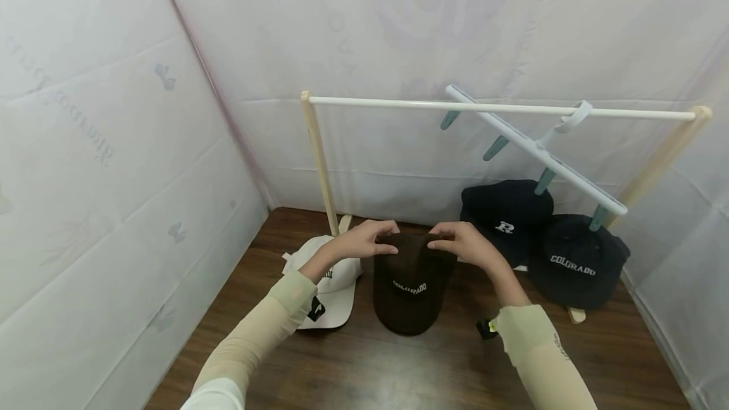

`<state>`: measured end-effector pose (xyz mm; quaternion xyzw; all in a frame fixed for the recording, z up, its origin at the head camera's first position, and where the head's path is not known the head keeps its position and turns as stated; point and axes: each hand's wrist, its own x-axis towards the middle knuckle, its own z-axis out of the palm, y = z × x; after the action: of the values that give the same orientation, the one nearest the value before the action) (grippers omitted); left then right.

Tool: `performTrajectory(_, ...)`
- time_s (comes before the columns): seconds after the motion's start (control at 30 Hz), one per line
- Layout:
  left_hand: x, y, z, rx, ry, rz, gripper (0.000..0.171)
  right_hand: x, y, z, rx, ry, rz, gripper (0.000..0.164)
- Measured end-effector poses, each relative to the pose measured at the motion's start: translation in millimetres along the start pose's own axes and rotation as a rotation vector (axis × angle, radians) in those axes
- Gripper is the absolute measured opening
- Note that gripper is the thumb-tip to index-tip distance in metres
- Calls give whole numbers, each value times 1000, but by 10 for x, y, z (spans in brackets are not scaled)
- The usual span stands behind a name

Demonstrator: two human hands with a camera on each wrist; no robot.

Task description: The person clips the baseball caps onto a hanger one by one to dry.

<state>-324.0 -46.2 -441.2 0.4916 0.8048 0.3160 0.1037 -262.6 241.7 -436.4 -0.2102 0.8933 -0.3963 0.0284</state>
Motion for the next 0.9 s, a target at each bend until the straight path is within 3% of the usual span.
performTrajectory(0.5,-53,174,-29,14,49,8,14,-113,-170,-22,-95,104,-90,4)
performTrajectory(0.7,-14,207,-22,55,98,-25,21,-124,-249,-42,-133,158,-103,10)
performTrajectory(0.9,-9,267,29,64,159,-117,35,-121,-274,13,-153,208,-123,9)
